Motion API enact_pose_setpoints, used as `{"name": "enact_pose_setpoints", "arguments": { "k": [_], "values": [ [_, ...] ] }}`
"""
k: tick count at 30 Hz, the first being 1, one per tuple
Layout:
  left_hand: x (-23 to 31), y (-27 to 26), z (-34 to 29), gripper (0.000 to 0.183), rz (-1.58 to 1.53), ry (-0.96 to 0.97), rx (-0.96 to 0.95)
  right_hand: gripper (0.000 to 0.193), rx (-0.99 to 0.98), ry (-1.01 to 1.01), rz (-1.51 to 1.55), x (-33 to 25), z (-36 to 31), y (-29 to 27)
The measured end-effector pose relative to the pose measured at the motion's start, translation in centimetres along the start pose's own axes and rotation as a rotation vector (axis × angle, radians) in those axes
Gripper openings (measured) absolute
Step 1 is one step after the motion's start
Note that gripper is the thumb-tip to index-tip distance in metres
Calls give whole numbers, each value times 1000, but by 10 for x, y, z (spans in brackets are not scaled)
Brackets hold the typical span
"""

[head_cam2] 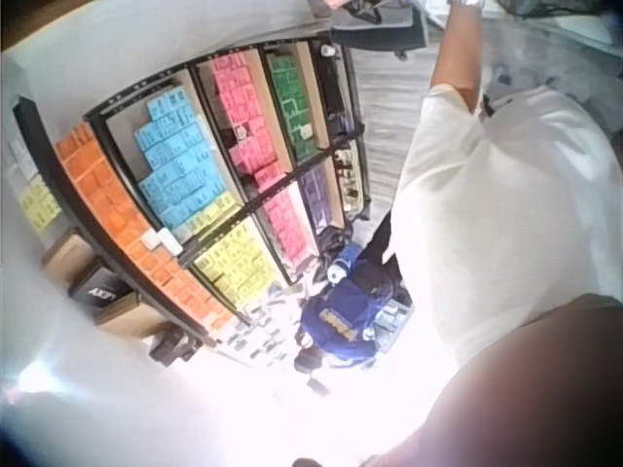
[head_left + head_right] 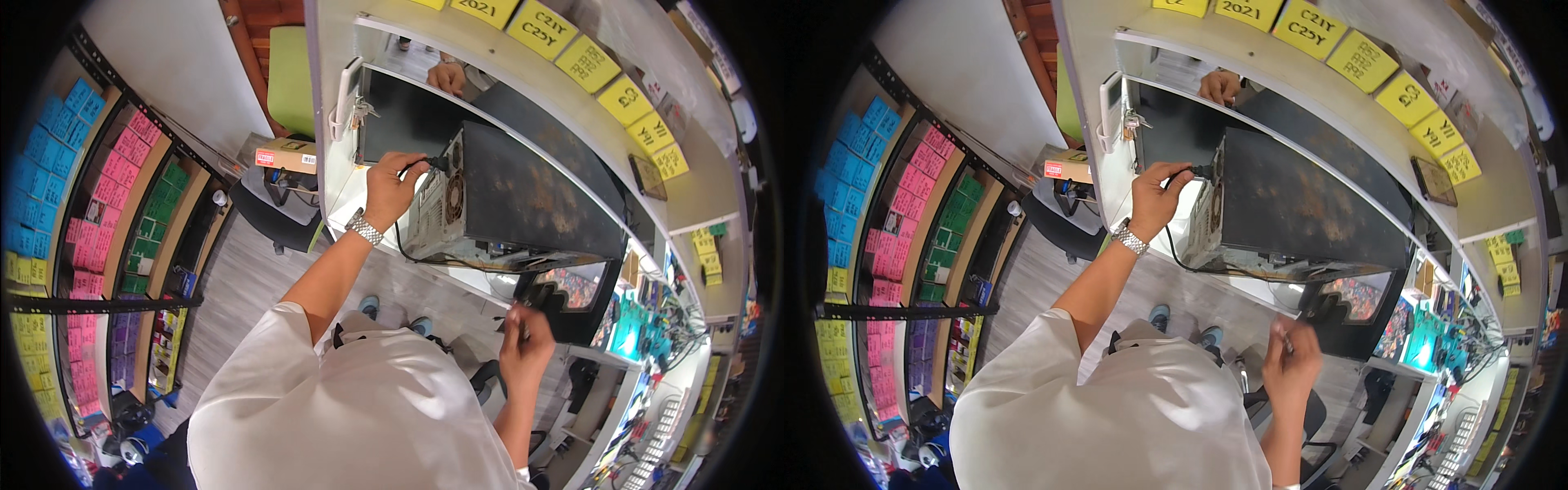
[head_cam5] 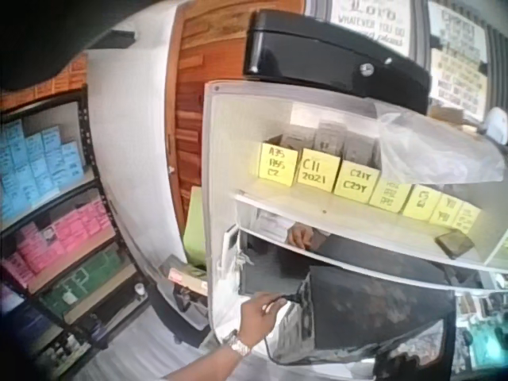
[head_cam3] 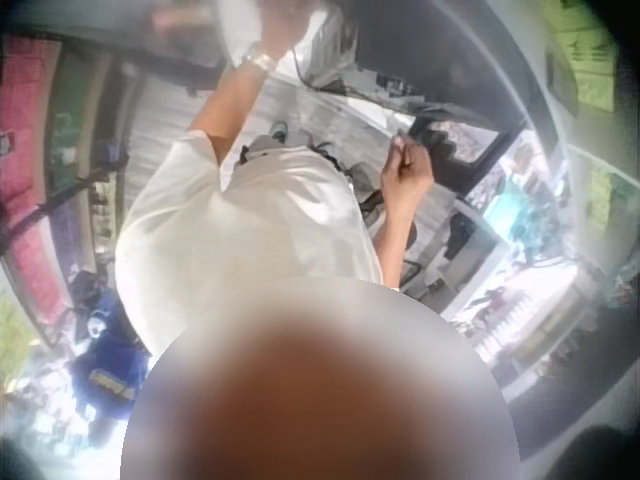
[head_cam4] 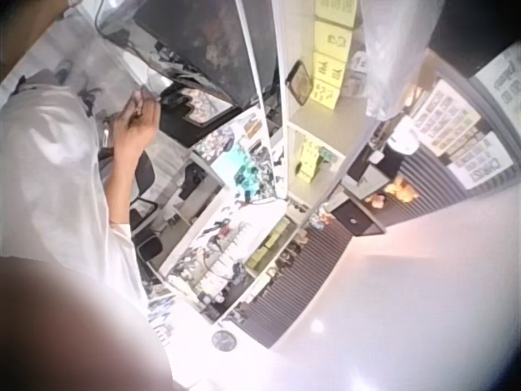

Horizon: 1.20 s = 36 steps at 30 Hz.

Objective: The person writes on a notepad, then uses a screwdriver to remove screws from a desktop computer tower. They open the side panel, disconnect internal cables, and remove a component from the case.

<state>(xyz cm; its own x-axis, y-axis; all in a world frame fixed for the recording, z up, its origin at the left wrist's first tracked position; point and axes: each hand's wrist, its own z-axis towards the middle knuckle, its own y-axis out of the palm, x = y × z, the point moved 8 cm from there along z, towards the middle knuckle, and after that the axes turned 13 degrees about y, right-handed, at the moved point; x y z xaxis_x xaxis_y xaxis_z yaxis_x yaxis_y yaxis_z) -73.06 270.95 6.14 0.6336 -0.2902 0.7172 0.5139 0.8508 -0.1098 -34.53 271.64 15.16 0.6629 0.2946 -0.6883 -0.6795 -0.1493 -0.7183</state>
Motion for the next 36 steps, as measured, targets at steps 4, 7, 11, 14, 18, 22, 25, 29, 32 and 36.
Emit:
{"name": "enact_pose_setpoints", "arguments": {
  "k": [4,7,11,14,18,22,25,29,32,36],
  "values": [
    [-2,0,-2,18,7,-6,47,22,331,-414,-130,-116,66,8],
    [-2,-3,-2,19,16,-8,58,26,256,-341,-183,-135,120,34],
    [-5,-5,-2,21,-25,-24,29,25,212,-450,-330,-150,170,74],
    [-10,-5,0,20,-81,-28,32,22,129,-440,-373,-147,188,94],
    [-9,-6,6,17,-51,53,33,20,74,-387,-333,-137,193,97],
    [-10,-7,13,13,-106,122,55,20,28,-371,-216,-137,195,101],
    [-16,-3,20,13,-113,140,33,20,36,-379,-265,-140,196,102],
    [-18,-3,22,15,-115,147,81,19,40,-372,-277,-142,201,104],
    [-16,1,14,17,-104,69,81,17,62,-399,-269,-143,202,104],
    [-16,2,14,19,-109,25,91,14,62,-411,-235,-142,203,104]
  ]
}}
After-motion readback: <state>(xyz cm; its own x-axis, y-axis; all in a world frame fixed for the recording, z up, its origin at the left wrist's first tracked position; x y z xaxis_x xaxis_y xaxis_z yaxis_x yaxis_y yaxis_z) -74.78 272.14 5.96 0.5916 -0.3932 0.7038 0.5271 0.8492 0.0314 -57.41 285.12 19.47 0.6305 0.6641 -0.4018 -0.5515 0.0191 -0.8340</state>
